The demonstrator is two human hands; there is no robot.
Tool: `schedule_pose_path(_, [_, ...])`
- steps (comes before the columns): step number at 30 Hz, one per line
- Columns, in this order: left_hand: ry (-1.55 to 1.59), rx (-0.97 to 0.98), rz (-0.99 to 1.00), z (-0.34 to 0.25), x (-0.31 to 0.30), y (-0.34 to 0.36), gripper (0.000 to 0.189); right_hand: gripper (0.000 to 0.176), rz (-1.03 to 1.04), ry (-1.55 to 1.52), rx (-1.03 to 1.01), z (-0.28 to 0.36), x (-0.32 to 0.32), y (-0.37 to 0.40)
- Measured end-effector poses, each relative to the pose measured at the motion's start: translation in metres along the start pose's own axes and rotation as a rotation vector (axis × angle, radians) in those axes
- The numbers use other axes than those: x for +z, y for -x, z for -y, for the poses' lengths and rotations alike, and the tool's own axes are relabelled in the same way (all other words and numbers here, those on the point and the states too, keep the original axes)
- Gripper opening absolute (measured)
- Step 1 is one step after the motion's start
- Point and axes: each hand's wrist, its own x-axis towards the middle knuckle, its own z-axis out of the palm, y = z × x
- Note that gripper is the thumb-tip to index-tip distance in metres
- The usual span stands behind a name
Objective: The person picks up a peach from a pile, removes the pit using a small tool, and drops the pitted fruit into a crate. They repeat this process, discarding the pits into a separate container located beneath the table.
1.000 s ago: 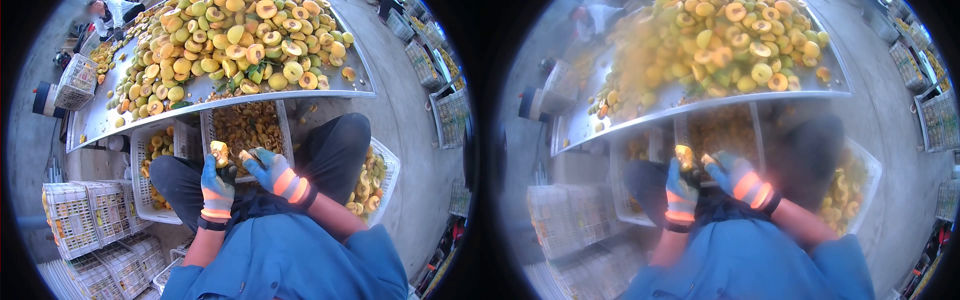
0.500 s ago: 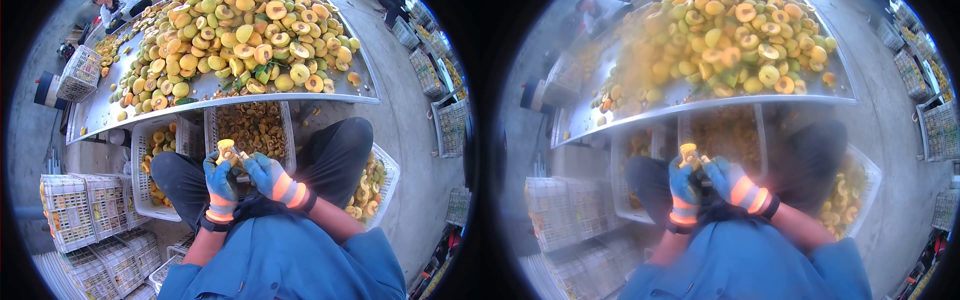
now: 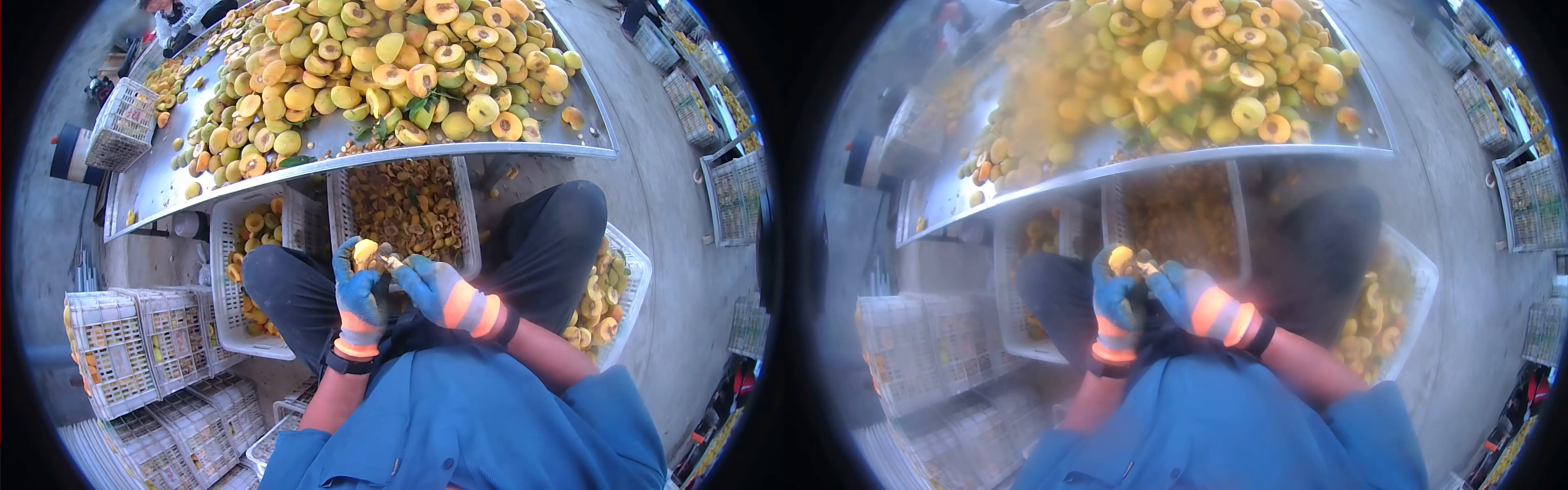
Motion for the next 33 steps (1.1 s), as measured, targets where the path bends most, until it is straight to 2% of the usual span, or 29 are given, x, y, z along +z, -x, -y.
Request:
schedule_pose_path(2, [-0.238, 0.088, -0.006, 0.006, -0.007, -0.004, 0.065, 0.032, 0.001, -0.001, -0.057, -0.007, 0.004, 0.001])
schedule_pose_path(4, [-0.165, 0.089, 0.017, 0.007, -0.004, -0.002, 0.064, 0.029, 0.036, -0.113, 0.017, -0.006, 0.003, 0.001])
schedule_pose_path(7, [-0.053, 0.072, 0.065, 0.009, -0.003, 0.0, 0.061, 0.023, 0.089, -0.437, 0.276, 0.006, 0.001, -0.002])
schedule_pose_path(9, [0.047, 0.07, 0.078, 0.01, -0.002, 0.001, 0.054, 0.026, 0.047, -0.636, 0.372, 0.004, 0.007, -0.001])
schedule_pose_path(11, [0.173, 0.077, 0.066, 0.005, 0.006, 0.004, 0.043, 0.034, 0.125, -0.699, 0.577, 0.033, -0.014, -0.006])
schedule_pose_path(12, [0.123, 0.066, 0.048, 0.002, 0.008, 0.005, 0.041, 0.039, 0.168, -0.73, 0.68, 0.045, -0.022, -0.009])
schedule_pose_path(15, [-0.026, 0.083, -0.017, -0.002, 0.013, 0.001, 0.043, 0.041, 0.201, -0.843, 0.74, 0.049, -0.025, -0.012])
schedule_pose_path(18, [-0.143, 0.179, -0.074, 0.01, 0.01, -0.009, 0.045, 0.042, 0.166, -0.818, 0.68, 0.058, -0.027, -0.015])
schedule_pose_path(21, [-0.169, 0.216, -0.102, 0.02, 0.006, -0.013, 0.044, 0.038, 0.133, -0.788, 0.558, 0.039, -0.013, -0.016])
schedule_pose_path(24, [-0.179, 0.187, -0.123, 0.024, 0.003, -0.014, 0.043, 0.037, 0.066, -0.422, 0.157, 0.006, 0.004, -0.01])
schedule_pose_path(27, [-0.248, 0.163, -0.116, 0.027, 0.001, -0.016, 0.042, 0.034, 0.055, -0.018, -0.097, -0.024, 0.014, -0.009])
schedule_pose_path(29, [-0.307, 0.177, -0.123, 0.028, 0.0, -0.016, 0.041, 0.036, 0.105, -0.635, 0.266, -0.013, 0.011, -0.014])
schedule_pose_path(31, [-0.213, 0.117, -0.137, 0.027, -0.001, -0.017, 0.041, 0.036, 0.194, -0.949, 0.551, 0.0, 0.0, -0.015])
schedule_pose_path(32, [-0.165, 0.088, -0.142, 0.027, -0.001, -0.018, 0.041, 0.036, 0.259, -0.948, 0.648, 0.012, -0.02, -0.02])
schedule_pose_path(33, [-0.247, 0.137, -0.121, 0.029, -0.004, -0.019, 0.041, 0.037, 0.223, -0.871, 0.541, 0.008, -0.015, -0.021])
